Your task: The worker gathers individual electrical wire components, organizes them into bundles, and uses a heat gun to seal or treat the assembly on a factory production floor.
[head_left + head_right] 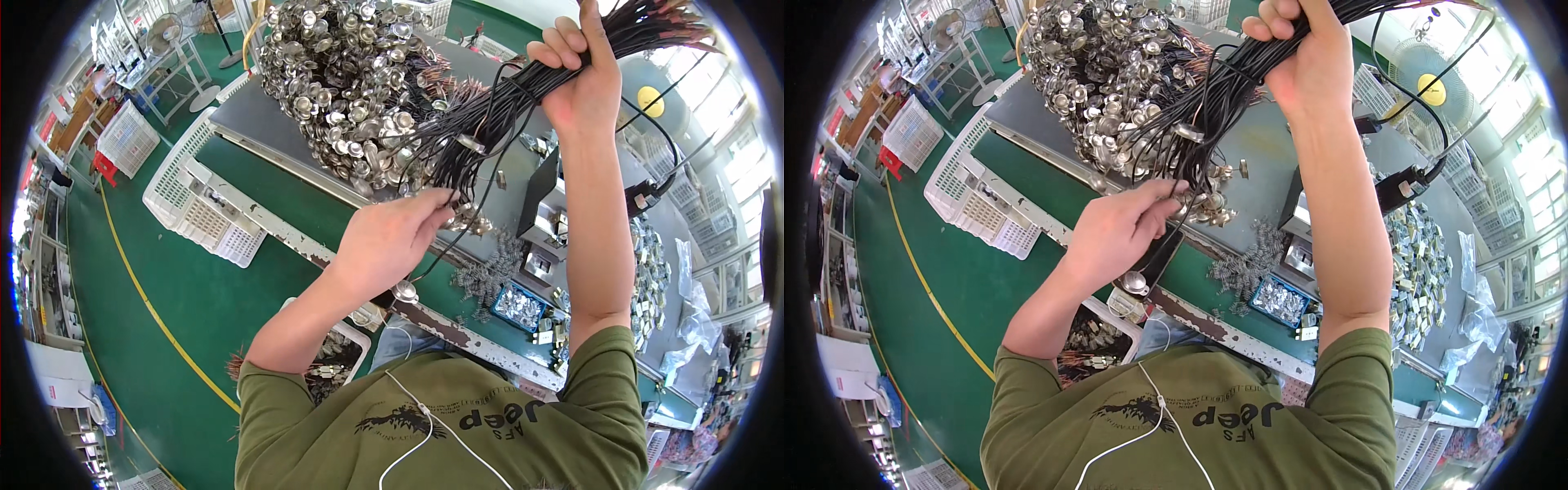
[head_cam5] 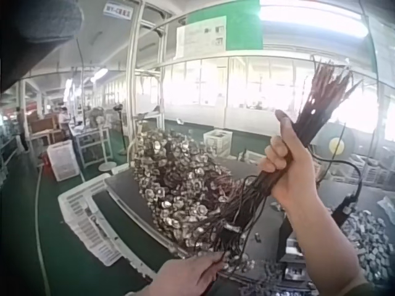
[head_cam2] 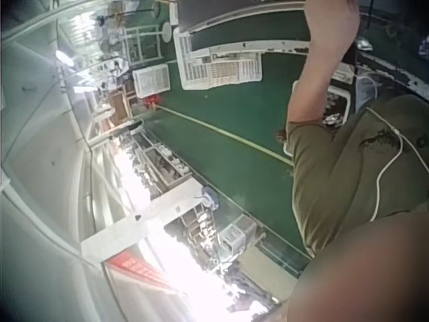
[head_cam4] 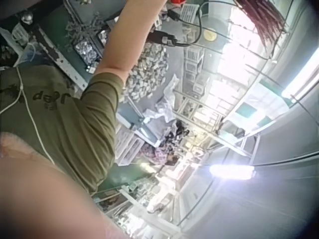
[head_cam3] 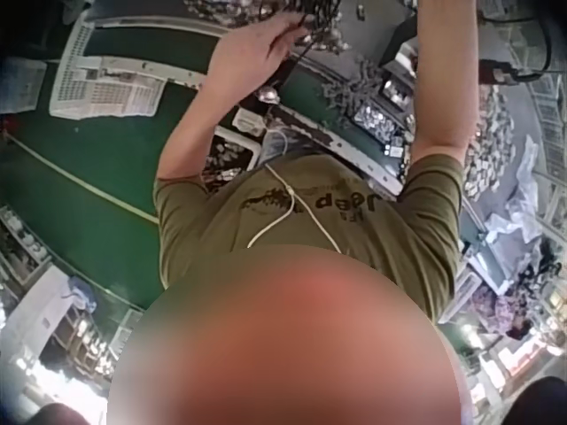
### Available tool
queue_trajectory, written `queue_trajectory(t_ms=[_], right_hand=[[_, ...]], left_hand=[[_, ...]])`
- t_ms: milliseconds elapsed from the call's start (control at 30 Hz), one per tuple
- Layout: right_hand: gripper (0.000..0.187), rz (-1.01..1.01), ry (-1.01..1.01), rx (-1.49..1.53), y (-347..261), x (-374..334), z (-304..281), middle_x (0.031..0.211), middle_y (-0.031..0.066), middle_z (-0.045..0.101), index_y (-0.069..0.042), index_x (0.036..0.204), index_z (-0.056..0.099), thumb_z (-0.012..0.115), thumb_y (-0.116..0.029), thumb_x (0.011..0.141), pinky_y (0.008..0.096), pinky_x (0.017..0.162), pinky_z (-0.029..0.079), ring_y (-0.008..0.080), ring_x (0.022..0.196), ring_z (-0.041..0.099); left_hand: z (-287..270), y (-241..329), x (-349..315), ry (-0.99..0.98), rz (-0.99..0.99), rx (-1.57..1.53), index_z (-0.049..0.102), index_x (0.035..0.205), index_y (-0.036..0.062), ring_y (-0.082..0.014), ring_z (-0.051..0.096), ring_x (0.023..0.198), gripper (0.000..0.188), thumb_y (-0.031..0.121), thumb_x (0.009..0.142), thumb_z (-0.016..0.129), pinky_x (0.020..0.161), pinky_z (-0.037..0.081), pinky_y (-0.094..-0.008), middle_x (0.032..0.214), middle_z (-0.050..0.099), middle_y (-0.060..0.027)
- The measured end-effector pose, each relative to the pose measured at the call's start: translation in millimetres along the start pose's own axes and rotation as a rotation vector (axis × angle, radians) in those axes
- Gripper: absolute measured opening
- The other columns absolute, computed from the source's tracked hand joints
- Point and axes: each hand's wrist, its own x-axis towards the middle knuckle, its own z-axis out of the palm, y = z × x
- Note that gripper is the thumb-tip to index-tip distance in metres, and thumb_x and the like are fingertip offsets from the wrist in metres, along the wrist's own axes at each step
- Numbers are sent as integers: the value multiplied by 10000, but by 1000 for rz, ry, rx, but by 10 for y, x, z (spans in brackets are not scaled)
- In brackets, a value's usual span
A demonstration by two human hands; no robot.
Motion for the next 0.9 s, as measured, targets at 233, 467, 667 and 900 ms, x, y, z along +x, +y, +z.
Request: queue_trajectory(t_ms=[233, 467, 667, 900], right_hand=[[255, 71, -488, 225, 18, 198, -432, 604, -76, 337, -37, 1237, 594, 474, -92, 1019, 221, 525, 298, 27, 497, 302], [324, 152, -553, 276, 23, 76, -420, 570, -73, 360, -54, 1318, 544, 400, -82, 1029, 208, 485, 313, 29, 449, 314], [362, 390, -910, 515, 78, 85, -415, 543, -59, 418, -39, 1357, 484, 322, -74, 1035, 197, 462, 382, 37, 418, 387], [249, 363, -665, 818, 218, -53, -41, 510, -77, 402, -24, 1102, 611, 438, 1, 924, 201, 499, 394, 40, 418, 402]], left_hand=[[-285, 187, 306, 281, 241, 283, 677, 1105, 179, -222, 632, 785, 279, 162, 831, 728, 653, 523, -349, 985, 634, -18], [-508, -40, 447, 84, 449, 94, 685, 1024, 135, -257, 623, 876, 228, 55, 813, 717, 774, 502, -366, 979, 630, -42], [-841, -420, 666, -180, 94, -582, 601, 937, 82, -93, 580, 821, 156, 88, 866, 739, 762, 487, -278, 897, 612, 13], [616, -1380, 710, -537, -132, -1410, 586, 1185, 64, -170, 659, 929, 230, 173, 983, 603, 800, 541, -334, 1045, 663, -92]])
